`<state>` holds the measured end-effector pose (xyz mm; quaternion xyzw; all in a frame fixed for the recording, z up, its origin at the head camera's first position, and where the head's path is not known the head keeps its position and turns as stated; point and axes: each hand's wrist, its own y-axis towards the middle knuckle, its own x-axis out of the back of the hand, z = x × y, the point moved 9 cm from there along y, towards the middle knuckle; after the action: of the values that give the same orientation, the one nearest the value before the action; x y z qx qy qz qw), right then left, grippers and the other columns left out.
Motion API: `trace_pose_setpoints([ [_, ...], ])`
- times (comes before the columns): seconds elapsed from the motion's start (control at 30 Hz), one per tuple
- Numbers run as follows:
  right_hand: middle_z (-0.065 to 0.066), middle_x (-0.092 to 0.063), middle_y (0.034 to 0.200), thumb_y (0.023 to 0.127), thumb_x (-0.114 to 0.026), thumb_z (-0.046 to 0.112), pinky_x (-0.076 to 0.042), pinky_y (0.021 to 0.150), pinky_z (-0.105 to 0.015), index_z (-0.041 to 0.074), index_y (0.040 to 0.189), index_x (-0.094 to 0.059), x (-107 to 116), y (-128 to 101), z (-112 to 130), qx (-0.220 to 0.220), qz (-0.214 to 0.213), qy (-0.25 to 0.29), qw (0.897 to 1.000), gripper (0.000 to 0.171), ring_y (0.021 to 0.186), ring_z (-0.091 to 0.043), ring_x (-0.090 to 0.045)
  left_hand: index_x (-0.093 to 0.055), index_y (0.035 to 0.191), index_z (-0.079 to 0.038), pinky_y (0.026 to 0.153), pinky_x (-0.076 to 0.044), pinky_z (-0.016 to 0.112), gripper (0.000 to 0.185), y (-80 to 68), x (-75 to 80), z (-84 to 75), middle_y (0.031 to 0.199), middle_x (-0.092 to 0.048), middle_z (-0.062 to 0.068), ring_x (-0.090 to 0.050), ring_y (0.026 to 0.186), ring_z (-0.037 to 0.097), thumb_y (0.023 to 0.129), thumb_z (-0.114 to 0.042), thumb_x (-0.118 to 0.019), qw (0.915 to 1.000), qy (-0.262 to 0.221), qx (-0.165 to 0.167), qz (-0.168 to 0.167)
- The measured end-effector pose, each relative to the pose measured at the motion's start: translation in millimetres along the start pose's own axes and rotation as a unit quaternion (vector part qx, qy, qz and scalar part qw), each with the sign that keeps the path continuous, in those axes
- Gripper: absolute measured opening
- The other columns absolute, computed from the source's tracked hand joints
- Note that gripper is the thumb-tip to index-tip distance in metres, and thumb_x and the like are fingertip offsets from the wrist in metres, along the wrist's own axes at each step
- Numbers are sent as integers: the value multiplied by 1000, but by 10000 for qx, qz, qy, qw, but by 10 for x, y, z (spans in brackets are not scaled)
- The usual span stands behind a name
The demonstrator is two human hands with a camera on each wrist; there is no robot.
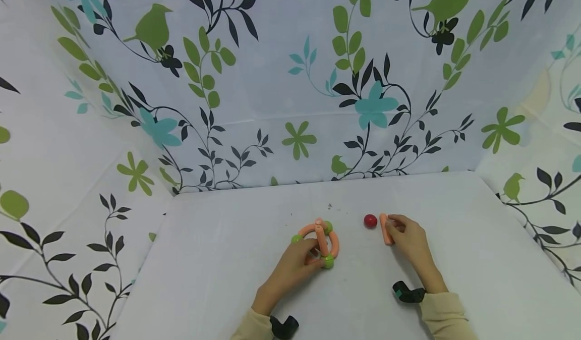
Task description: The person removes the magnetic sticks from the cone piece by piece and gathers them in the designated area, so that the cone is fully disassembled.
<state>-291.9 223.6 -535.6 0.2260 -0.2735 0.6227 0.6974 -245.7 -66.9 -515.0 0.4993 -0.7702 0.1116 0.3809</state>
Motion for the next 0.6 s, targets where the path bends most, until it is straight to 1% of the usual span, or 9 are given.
trace_pose_setpoints([
  [0.03, -27, -68, 124, 106, -60, 27, -57, 81, -38, -4, 139, -60, 8, -3, -7, -33, 9, 6, 10000, 45, 110, -39, -66, -69, 111, -12, 86, -56, 26, 25, 2, -4, -7, 106, -75, 1, -71, 97, 18, 90, -14, -82, 10000, 64, -41, -30],
  [0.13, -27, -67, 126, 106, -59, 26, -58, 86, -45, -4, 140, -59, 31, -13, -17, -77, 21, -2, 10000, 45, 115, -42, -66, -69, 108, -13, 86, -57, 26, 23, 6, -6, -27, 103, -75, 0, -71, 97, 16, 90, -19, -82, 9994, 306, -151, -115],
  [0.2, -27, -67, 126, 105, -59, 25, -58, 87, -46, -3, 140, -60, 39, -12, -9, -54, 24, -3, 10000, 45, 117, -43, -66, -69, 107, -15, 85, -56, 26, 21, 2, 0, -39, 100, -75, -1, -71, 95, 16, 91, -22, -81, 9987, 454, -185, -162],
  [0.37, -26, -68, 124, 104, -59, 22, -59, 84, -41, -3, 139, -61, 53, -22, 21, 46, 18, 50, 10000, 42, 117, -43, -66, -70, 104, -16, 81, -53, 23, 21, -8, -6, -68, 91, -73, -2, -68, 87, 14, 90, -27, -81, 9969, 740, -192, -206],
  [0.47, -26, -68, 124, 104, -59, 20, -58, 82, -39, -2, 139, -61, 62, -34, 34, 47, 22, 76, 10000, 42, 117, -43, -66, -70, 103, -17, 78, -51, 20, 20, 0, -20, -97, 87, -71, -3, -65, 83, 12, 90, -27, -81, 9955, 864, -298, -229],
  [0.6, -26, -68, 125, 104, -59, 18, -57, 79, -34, -2, 139, -61, 79, -53, 61, 21, 33, 123, 9999, 41, 117, -43, -66, -71, 103, -17, 77, -50, 20, 19, 16, -31, -122, 88, -71, -4, -64, 80, 10, 90, -25, -81, 9937, 991, -452, -273],
])
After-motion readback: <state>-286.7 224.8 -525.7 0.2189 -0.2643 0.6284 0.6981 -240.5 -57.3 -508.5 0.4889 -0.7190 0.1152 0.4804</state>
